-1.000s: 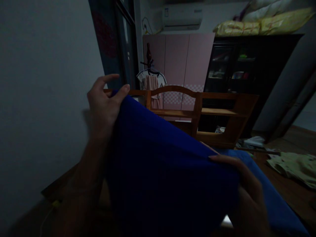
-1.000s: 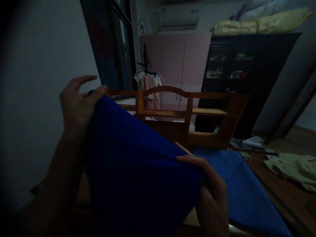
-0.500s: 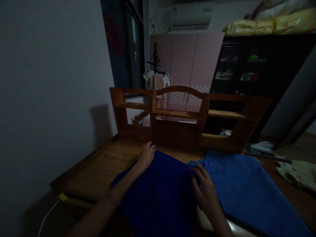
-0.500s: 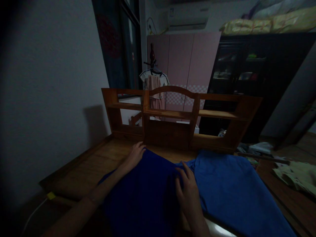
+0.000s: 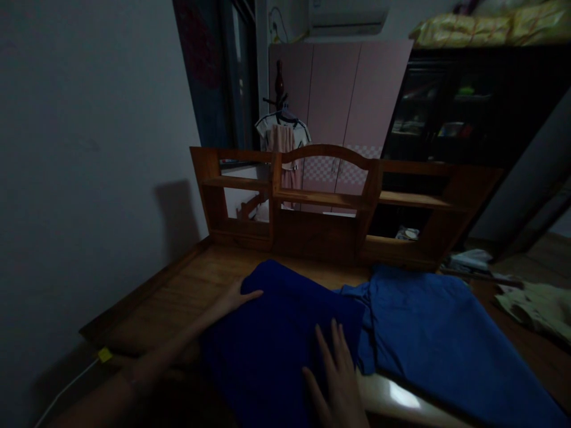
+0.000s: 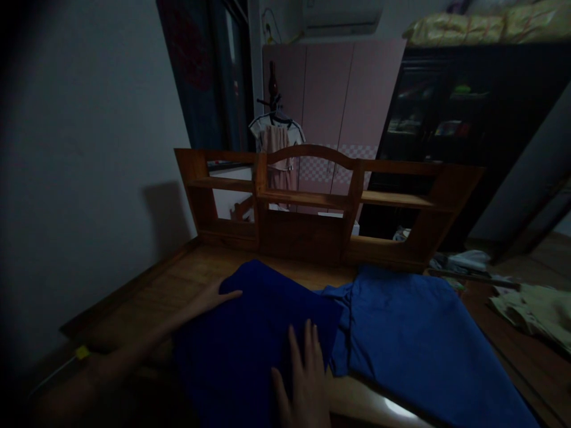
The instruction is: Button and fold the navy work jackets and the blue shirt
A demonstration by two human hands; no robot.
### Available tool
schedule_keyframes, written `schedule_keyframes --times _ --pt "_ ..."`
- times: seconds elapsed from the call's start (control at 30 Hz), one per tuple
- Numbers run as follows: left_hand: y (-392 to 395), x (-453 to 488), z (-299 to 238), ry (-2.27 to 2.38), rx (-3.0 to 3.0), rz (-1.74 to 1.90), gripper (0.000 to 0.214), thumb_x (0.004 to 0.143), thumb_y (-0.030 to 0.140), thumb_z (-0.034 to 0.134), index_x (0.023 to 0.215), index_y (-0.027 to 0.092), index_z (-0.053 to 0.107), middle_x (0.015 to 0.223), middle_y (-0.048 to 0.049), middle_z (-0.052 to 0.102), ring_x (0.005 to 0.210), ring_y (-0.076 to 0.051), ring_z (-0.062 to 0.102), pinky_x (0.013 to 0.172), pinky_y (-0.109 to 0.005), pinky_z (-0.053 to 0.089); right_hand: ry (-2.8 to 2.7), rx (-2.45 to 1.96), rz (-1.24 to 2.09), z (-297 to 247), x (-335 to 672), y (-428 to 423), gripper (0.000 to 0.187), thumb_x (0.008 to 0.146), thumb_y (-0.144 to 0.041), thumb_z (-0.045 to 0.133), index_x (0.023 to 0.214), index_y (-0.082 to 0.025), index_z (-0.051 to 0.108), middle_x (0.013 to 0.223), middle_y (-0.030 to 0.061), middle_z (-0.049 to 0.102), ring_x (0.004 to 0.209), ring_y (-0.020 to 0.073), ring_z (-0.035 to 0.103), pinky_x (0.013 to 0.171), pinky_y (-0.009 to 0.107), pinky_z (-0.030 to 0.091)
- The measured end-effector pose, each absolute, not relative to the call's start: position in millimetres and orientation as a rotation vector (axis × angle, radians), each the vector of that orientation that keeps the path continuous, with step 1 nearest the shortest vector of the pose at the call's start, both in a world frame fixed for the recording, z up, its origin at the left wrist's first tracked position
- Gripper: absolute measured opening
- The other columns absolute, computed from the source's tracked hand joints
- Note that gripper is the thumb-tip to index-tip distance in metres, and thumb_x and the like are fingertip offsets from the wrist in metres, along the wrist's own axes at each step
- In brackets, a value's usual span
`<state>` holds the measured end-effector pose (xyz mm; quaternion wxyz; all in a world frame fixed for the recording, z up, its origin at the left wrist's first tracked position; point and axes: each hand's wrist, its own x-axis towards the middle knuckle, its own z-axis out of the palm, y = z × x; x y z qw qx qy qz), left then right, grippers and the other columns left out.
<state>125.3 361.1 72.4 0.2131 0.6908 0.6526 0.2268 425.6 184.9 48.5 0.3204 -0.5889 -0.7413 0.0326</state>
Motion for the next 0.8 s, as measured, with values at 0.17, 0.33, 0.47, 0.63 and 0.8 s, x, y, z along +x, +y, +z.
schedule_keyframes --times 0.17,0.33,0.47,0.63,0.8 --pt "363.5 108.8 94.0 1.729 1.638 0.302 0.081 0.052 0.069 0.069 0.112 0.016 0.063 0.112 -0.0122 0.068 0.105 -0.032 0.062 0.087 -0.036 0.051 -1.296 -1.685 0.151 66.0 462.4 226.5 0.079 0.085 -0.053 0.048 0.146 -0.011 0.021 0.153 0.0183 0.017 0.14 0.0313 0.019 0.111 0.048 0.025" --pt "362.9 109.1 107.5 1.545 1.428 0.285 0.077 0.049 0.062 0.075 0.112 0.019 0.063 0.112 -0.0096 0.069 0.102 -0.03 0.065 0.082 -0.035 0.054 -1.364 -1.836 0.543 77.8 498.7 265.8 0.067 0.073 -0.06 0.058 0.115 -0.007 0.058 0.107 0.0208 0.065 0.102 0.0351 0.062 0.085 0.043 0.048" --pt "346.2 109.3 112.6 1.321 1.339 0.408 0.074 0.054 0.057 0.076 0.116 0.019 0.061 0.113 -0.0088 0.068 0.101 -0.027 0.065 0.086 -0.036 0.053 -1.418 -1.746 0.76 76.0 510.2 267.8 0.047 0.069 -0.06 0.063 0.086 -0.016 0.066 0.085 0.0119 0.071 0.083 0.0298 0.067 0.075 0.038 0.051" --pt "318.8 110.8 117.1 1.17 1.374 0.613 0.064 0.067 0.057 0.068 0.118 0.02 0.059 0.125 -0.0057 0.062 0.113 -0.025 0.059 0.099 -0.035 0.046 -1.165 -1.576 0.73 67.9 500.7 253.9 0.064 0.072 -0.06 0.06 0.118 -0.015 0.053 0.125 0.0143 0.058 0.117 0.0279 0.054 0.095 0.038 0.046" --pt "293.9 110.8 119.8 1.252 1.536 0.72 0.053 0.074 0.057 0.061 0.114 0.022 0.062 0.125 -0.0024 0.062 0.117 -0.025 0.056 0.104 -0.037 0.042 -0.977 -1.398 1.25 96.4 481.4 228.2 0.066 0.079 -0.06 0.054 0.13 -0.019 0.046 0.105 0.0101 0.069 0.09 0.0247 0.069 0.071 0.033 0.056"
